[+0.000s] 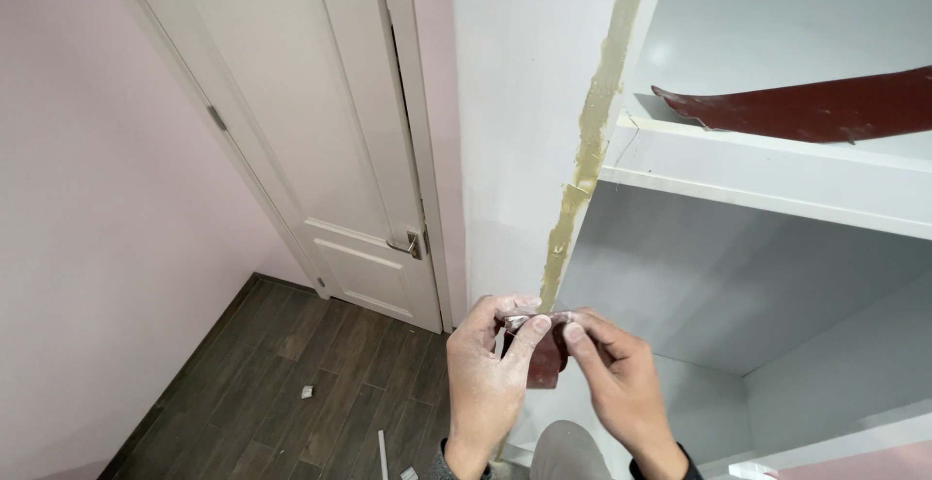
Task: Sanding and scraping the vertical edge of a cabinet to smooth the finish.
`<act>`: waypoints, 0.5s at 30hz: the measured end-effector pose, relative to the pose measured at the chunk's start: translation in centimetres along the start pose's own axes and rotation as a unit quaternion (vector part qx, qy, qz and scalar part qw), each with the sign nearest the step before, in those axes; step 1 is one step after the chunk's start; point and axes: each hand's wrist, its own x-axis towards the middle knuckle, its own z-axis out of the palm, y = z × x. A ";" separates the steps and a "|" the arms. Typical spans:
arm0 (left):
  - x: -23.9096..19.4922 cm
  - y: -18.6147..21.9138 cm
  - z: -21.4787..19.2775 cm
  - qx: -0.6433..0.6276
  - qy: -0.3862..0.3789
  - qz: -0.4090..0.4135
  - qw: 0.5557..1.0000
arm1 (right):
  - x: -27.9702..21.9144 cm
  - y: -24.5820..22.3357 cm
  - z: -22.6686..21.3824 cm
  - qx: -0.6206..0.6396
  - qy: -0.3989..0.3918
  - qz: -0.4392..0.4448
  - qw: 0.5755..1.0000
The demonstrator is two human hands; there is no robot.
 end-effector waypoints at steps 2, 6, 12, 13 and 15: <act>0.8 -0.5 -0.5 -0.023 -0.060 -0.006 0.998 | 0.6 1.0 -1.1 0.113 0.017 0.124 0.986; 2.2 2.0 -2.0 -0.045 -0.157 0.073 0.984 | 2.2 -1.6 -1.4 0.247 -0.080 0.210 0.943; 3.2 3.1 -3.1 -0.055 -0.283 0.108 0.951 | 2.0 -1.0 -1.2 0.302 -0.245 0.201 0.899; 3.2 2.9 -3.2 -0.094 -0.311 0.078 0.943 | 1.9 -0.3 -1.0 0.321 -0.258 0.175 0.894; 3.2 2.7 -3.3 -0.132 -0.339 0.048 0.930 | 1.9 0.1 -0.9 0.341 -0.268 0.148 0.889</act>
